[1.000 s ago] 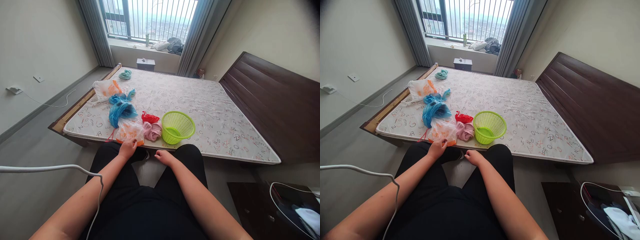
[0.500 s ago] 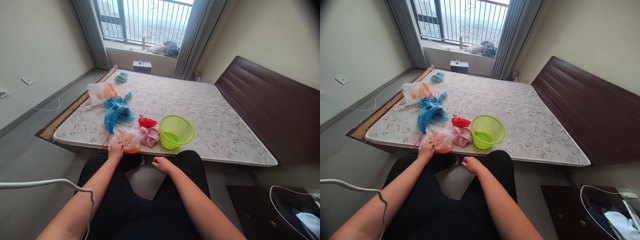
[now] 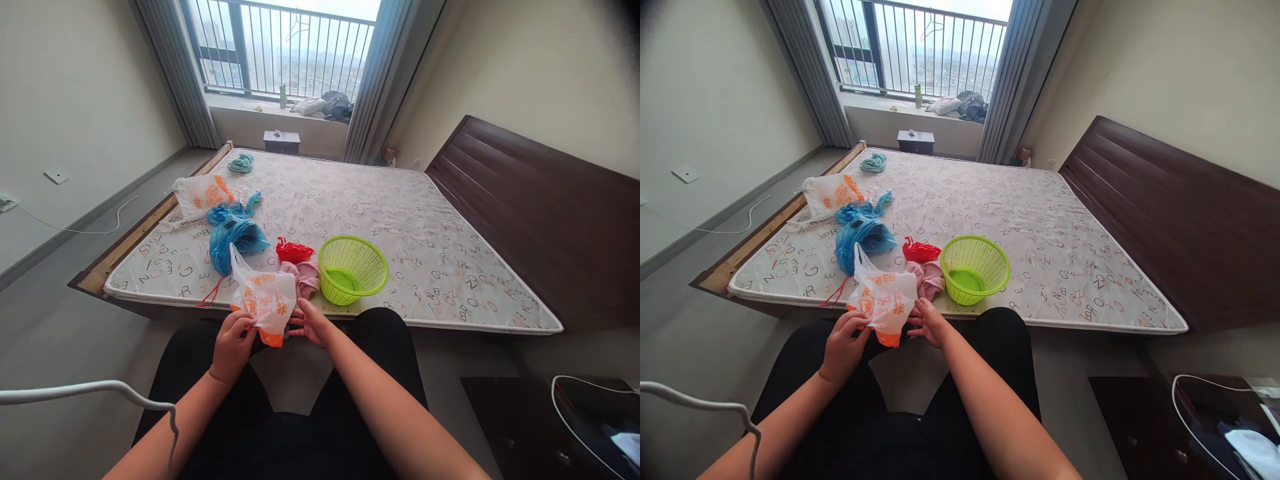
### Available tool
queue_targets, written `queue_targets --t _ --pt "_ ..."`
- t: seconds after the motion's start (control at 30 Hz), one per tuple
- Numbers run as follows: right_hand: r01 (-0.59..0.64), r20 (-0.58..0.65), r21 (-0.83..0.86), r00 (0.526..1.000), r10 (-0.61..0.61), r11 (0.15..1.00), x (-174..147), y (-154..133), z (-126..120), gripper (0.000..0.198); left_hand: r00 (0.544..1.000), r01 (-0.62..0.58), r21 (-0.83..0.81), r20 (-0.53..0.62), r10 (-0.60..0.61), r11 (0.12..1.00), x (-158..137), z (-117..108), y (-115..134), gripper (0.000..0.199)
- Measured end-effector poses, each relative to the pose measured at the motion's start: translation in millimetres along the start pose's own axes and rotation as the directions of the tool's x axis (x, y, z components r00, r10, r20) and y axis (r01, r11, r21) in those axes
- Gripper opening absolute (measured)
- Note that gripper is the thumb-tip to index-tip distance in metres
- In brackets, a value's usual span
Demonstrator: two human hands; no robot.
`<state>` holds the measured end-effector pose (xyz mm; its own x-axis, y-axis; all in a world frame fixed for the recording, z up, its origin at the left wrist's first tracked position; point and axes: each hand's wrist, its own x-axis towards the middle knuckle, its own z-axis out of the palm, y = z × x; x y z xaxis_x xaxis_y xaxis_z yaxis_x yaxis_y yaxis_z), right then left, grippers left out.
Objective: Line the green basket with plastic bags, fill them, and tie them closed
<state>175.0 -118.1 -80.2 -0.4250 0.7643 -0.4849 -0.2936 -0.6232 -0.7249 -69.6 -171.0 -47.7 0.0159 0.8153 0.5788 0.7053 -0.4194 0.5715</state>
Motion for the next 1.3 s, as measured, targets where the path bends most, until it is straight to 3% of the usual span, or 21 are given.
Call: queue_targets --t 0.13,0.23,0.33,0.47,0.57,0.63,0.67,0.7,0.8,0.83,0.9,0.93,1.03,1.13,1.2,1.3 --pt "0.000 -0.089 0.046 0.996 0.004 0.999 20.2 5.6 26.1 0.055 0.988 -0.144 -0.031 0.050 0.145 0.989 1.5 1.0 2.0 0.011" --pt "-0.003 -0.056 0.058 0.998 0.006 0.998 33.7 8.0 45.8 0.041 0.968 -0.225 -0.046 0.104 0.229 0.973 0.5 0.3 4.6 0.015" --pt "0.089 -0.066 0.066 0.994 -0.085 0.994 38.5 -1.2 65.0 0.033 0.950 -0.283 -0.024 0.128 0.284 0.959 -1.7 -0.9 5.9 0.017" --pt "0.282 -0.044 -0.148 0.956 -0.291 0.948 22.3 -43.1 81.3 0.035 0.943 -0.330 0.056 0.073 0.326 0.942 -0.8 -0.9 3.1 0.016" --pt "0.386 -0.065 -0.372 0.896 -0.439 0.844 -9.2 -93.4 74.4 0.031 0.951 -0.310 0.124 0.031 0.309 0.943 2.2 2.3 -2.3 0.016" --pt "0.453 -0.144 -0.485 0.802 -0.580 0.748 -37.3 -129.9 57.7 0.026 0.956 -0.292 0.139 0.028 0.291 0.946 3.6 6.0 -6.5 0.018" --pt "0.486 -0.214 -0.527 0.718 -0.662 0.698 -52.0 -147.4 46.1 0.027 0.959 -0.283 0.135 0.031 0.281 0.950 3.9 8.1 -8.5 0.019" --pt "0.504 -0.283 -0.575 0.617 -0.734 0.645 -66.2 -163.8 32.9 0.028 0.962 -0.273 0.126 0.038 0.270 0.954 3.9 10.1 -10.4 0.020" --pt "0.470 -0.412 -0.739 0.252 -0.876 0.483 -97.8 -199.1 -12.8 0.031 0.971 -0.233 0.066 0.068 0.228 0.970 3.1 16.1 -14.9 0.019" --pt "0.417 -0.436 -0.779 0.175 -0.883 0.468 -102.7 -204.4 -28.8 0.031 0.974 -0.214 0.042 0.083 0.210 0.976 2.8 18.1 -16.2 0.018" --pt "0.261 -0.487 -0.820 0.152 -0.860 0.510 -103.3 -203.4 -60.4 0.030 0.979 -0.166 -0.008 0.120 0.166 0.986 2.2 22.3 -19.0 0.016" --pt "0.176 -0.506 -0.829 0.164 -0.847 0.530 -99.9 -197.5 -75.3 0.028 0.980 -0.139 -0.031 0.141 0.142 0.990 1.8 24.5 -20.6 0.016" --pt "-0.018 -0.519 -0.845 0.274 -0.810 0.535 -82.6 -164.7 -113.3 0.030 0.972 -0.043 -0.086 0.227 0.061 0.995 -0.4 30.4 -26.9 0.015" --pt "-0.241 -0.527 -0.850 0.369 -0.765 0.469 -65.9 -128.7 -137.6 0.030 0.941 0.074 -0.106 0.337 -0.035 0.992 -3.6 34.4 -34.3 0.015" --pt "-0.277 -0.499 -0.864 0.355 -0.791 0.420 -57.2 -112.5 -147.2 0.032 0.913 0.146 -0.103 0.397 -0.094 0.984 -4.7 36.4 -38.8 0.014" --pt "-0.202 -0.476 -0.878 0.280 -0.834 0.433 -46.2 -100.8 -155.7 0.056 0.866 0.245 -0.061 0.463 -0.190 0.968 -2.8 40.5 -43.4 0.013"
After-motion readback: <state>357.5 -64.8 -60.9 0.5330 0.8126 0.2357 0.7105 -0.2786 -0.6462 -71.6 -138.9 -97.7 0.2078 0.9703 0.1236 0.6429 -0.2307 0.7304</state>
